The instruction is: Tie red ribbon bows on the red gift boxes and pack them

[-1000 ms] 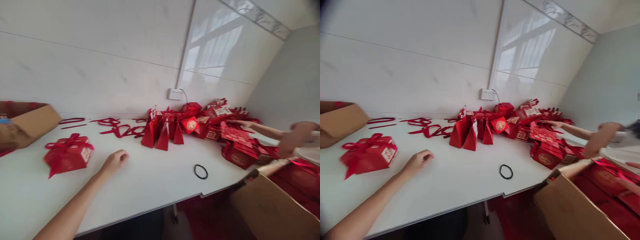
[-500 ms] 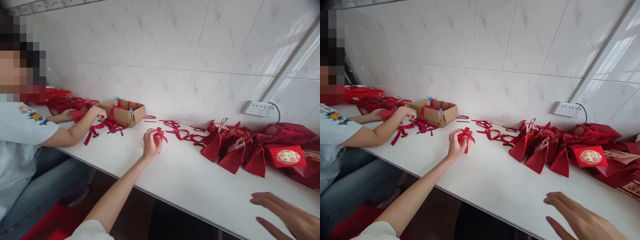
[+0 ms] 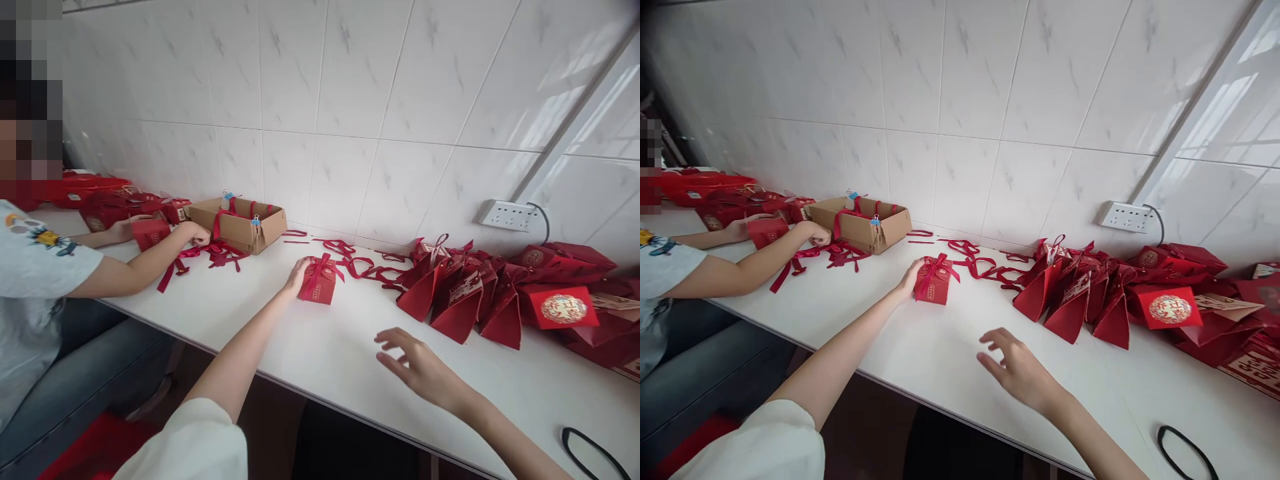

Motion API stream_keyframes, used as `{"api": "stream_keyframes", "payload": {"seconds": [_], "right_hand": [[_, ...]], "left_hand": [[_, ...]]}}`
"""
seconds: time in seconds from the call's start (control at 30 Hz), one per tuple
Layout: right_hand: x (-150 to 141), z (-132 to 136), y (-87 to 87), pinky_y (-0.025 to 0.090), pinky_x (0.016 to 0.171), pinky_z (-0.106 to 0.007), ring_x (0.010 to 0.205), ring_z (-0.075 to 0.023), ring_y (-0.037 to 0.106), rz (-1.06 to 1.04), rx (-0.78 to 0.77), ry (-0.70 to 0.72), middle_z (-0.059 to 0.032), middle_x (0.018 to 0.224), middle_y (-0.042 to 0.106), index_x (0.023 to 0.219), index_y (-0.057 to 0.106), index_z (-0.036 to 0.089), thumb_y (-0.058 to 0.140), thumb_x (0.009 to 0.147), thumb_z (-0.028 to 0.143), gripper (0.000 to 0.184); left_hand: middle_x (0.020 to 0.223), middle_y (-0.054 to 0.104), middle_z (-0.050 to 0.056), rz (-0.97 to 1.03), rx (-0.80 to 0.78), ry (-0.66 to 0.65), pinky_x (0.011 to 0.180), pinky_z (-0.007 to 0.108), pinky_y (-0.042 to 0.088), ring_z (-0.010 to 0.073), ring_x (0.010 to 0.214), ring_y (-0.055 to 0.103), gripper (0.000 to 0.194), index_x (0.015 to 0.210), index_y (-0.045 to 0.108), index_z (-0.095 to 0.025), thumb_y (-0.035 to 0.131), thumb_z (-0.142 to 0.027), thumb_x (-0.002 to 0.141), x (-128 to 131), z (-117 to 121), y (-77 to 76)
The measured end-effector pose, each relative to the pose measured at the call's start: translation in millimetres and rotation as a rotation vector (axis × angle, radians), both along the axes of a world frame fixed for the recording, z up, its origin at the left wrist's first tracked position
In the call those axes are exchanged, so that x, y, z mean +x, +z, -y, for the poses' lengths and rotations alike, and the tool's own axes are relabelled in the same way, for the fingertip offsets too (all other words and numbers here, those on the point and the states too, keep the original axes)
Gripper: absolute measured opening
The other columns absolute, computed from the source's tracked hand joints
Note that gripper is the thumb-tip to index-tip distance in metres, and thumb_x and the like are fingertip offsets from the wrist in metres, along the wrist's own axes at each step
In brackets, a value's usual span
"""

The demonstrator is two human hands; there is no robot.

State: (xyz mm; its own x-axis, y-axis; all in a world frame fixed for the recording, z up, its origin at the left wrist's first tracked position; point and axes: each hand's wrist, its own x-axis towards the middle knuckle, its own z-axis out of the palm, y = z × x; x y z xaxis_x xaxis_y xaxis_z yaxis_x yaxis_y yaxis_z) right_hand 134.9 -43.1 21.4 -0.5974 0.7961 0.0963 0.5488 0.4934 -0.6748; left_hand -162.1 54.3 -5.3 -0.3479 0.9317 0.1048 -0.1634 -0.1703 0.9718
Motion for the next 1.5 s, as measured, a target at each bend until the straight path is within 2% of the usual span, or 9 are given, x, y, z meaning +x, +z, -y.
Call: {"api": "stream_keyframes", "payload": {"seconds": [0.17, 0.3, 0.57, 0.7, 0.87, 1.03, 1.13, 1.3, 1.5], "right_hand": [[-9.3, -67.9, -14.5, 0.054, 0.087, -0.046, 0.121, -0.0302, 0.051, -0.427, -0.225, -0.364, -0.0115, 0.137, 0.044, 0.118, 0.051, 0.025, 0.057, 0.077, 0.06, 0.054], [-14.7, -99.2, -34.9, 0.056, 0.083, -0.044, 0.129, -0.0272, 0.045, -0.641, -0.268, -0.435, -0.0127, 0.146, 0.034, 0.136, 0.03, 0.027, 0.03, 0.088, 0.063, 0.06], [-1.7, -88.6, -39.1, 0.047, 0.095, -0.043, 0.118, -0.0254, 0.053, -0.796, -0.034, -0.18, -0.0073, 0.131, 0.053, 0.121, 0.046, 0.027, 0.048, 0.084, 0.041, 0.039], [8.0, -87.4, -31.1, 0.043, 0.1, -0.044, 0.123, -0.0258, 0.05, -0.779, 0.11, -0.109, -0.0077, 0.132, 0.052, 0.124, 0.045, 0.026, 0.047, 0.086, 0.041, 0.041], [0.2, -76.9, -24.8, 0.043, 0.101, -0.045, 0.118, -0.0248, 0.053, -0.698, 0.367, -0.291, -0.0094, 0.123, 0.054, 0.108, 0.054, 0.025, 0.056, 0.086, 0.041, 0.027], [-7.7, -68.1, -23.0, 0.043, 0.101, -0.045, 0.118, -0.0222, 0.052, -0.74, 0.398, -0.421, -0.0064, 0.116, 0.055, 0.083, 0.061, 0.025, 0.057, 0.087, 0.034, 0.01], [-7.7, -67.1, -22.8, 0.041, 0.104, -0.047, 0.119, -0.0225, 0.052, -0.795, 0.388, -0.44, -0.0059, 0.117, 0.054, 0.078, 0.058, 0.024, 0.059, 0.085, 0.035, 0.013], [0.7, -73.8, -20.0, 0.039, 0.103, -0.051, 0.121, -0.0277, 0.05, -0.804, 0.124, -0.454, -0.0067, 0.123, 0.051, 0.069, 0.054, 0.021, 0.062, 0.078, 0.038, 0.021], [6.1, -79.7, -22.4, 0.04, 0.098, -0.048, 0.115, -0.0276, 0.052, -0.809, -0.07, -0.348, -0.0069, 0.123, 0.053, 0.066, 0.049, 0.02, 0.059, 0.075, 0.032, 0.018]], "left_hand": [[0.107, 0.065, 0.007, -0.075, 0.092, -0.158, 0.092, 0.036, 0.046, 0.0253, 0.103, 0.06, 0.03, 0.1, 0.058, -0.018, 0.053, -0.041, 0.081, 62.2, -15.1, -6.7], [0.122, 0.057, 0.011, -0.139, 0.187, -0.176, 0.104, 0.041, 0.037, 0.0269, 0.117, 0.051, 0.037, 0.112, 0.051, -0.018, 0.044, -0.044, 0.087, 103.2, -10.1, -12.5], [0.14, 0.037, 0.015, -0.616, 0.642, -0.243, 0.107, 0.047, 0.035, 0.0289, 0.128, 0.041, 0.054, 0.138, 0.029, -0.021, 0.036, -0.05, 0.093, 112.5, 15.3, -24.1], [0.141, 0.035, 0.015, -0.689, 0.627, -0.264, 0.108, 0.049, 0.033, 0.0291, 0.129, 0.039, 0.053, 0.139, 0.025, -0.022, 0.038, -0.045, 0.094, 111.8, 12.3, -27.3], [0.141, 0.038, 0.014, -0.735, 0.613, -0.326, 0.109, 0.049, 0.033, 0.0295, 0.129, 0.041, 0.054, 0.138, 0.028, -0.021, 0.037, -0.049, 0.093, 112.8, 11.8, -26.0], [0.144, 0.038, 0.015, -0.628, 0.537, -0.415, 0.112, 0.05, 0.029, 0.0342, 0.133, 0.036, 0.082, 0.138, 0.035, -0.018, 0.041, -0.075, 0.08, 115.5, 17.6, -16.5], [0.145, 0.038, 0.013, -0.636, 0.444, -0.364, 0.111, 0.048, 0.032, 0.0324, 0.133, 0.037, 0.079, 0.141, 0.032, -0.02, 0.059, -0.06, 0.078, 118.5, 20.7, -12.7], [0.136, 0.048, 0.011, -0.809, 0.494, -0.213, 0.106, 0.044, 0.039, 0.0252, 0.128, 0.044, 0.05, 0.133, 0.04, -0.021, 0.052, -0.038, 0.088, 113.4, 16.2, -9.9], [0.089, 0.052, 0.002, -0.802, 0.697, 0.092, 0.064, 0.025, 0.051, 0.014, 0.081, 0.056, 0.017, 0.09, 0.046, -0.021, 0.06, -0.028, 0.083, 107.6, 11.0, -11.5]]}}
